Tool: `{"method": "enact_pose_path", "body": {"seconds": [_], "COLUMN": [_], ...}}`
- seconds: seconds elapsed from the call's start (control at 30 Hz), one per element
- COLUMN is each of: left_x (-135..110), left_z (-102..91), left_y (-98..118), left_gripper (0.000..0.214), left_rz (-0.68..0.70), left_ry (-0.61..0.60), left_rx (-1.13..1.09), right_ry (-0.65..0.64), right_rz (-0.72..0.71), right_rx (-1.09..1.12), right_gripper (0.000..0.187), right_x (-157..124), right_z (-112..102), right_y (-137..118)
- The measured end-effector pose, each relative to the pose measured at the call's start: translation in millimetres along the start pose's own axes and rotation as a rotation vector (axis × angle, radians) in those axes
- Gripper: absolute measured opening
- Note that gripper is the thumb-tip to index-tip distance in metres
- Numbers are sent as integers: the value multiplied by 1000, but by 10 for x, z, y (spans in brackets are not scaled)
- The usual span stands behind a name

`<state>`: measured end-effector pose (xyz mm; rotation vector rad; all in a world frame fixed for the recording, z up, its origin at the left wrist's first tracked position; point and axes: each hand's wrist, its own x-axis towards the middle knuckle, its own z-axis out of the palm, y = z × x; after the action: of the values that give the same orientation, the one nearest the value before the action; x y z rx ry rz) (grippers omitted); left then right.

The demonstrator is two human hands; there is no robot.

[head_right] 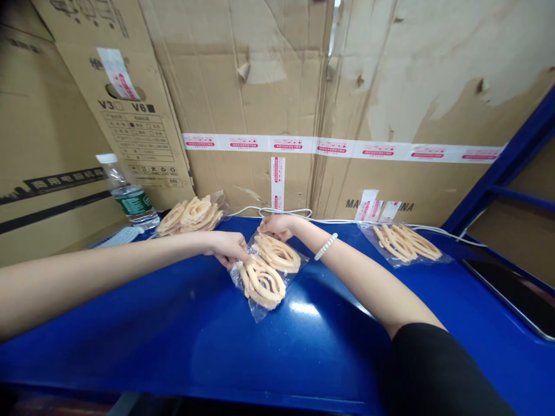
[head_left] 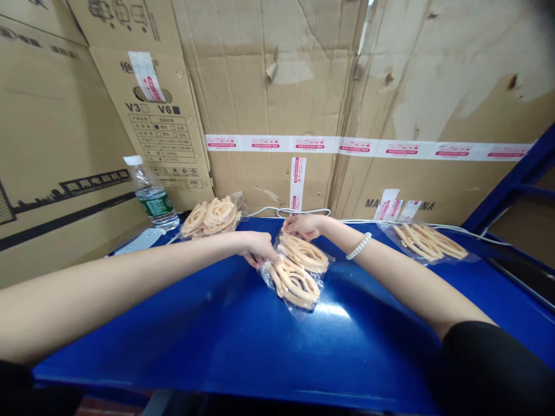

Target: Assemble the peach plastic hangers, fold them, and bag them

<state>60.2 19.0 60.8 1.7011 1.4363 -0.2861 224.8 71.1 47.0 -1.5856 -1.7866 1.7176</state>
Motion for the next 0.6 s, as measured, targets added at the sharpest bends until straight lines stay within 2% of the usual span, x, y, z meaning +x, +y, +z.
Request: {"method": "enact_pose_path", "body": {"seconds": [0.27, 0.47, 0.6], "left_x": [-66, -4, -9], "left_z": [-14, -113, -172], "left_y": [31, -82, -149], "left_gripper": [28, 27, 23], "left_rz": [9, 8, 35], "left_ry": [-96, -69, -27], "left_rx": [-162, -243, -295], "right_ry": [-70, -32, 6], "right_rz": [47, 46, 35], "right_rx": [56, 96, 119], "right_gripper": [19, 33, 34], "right_x": [-75, 50, 99], "right_z": [-111, -109, -56], "right_y": [6, 93, 93]}}
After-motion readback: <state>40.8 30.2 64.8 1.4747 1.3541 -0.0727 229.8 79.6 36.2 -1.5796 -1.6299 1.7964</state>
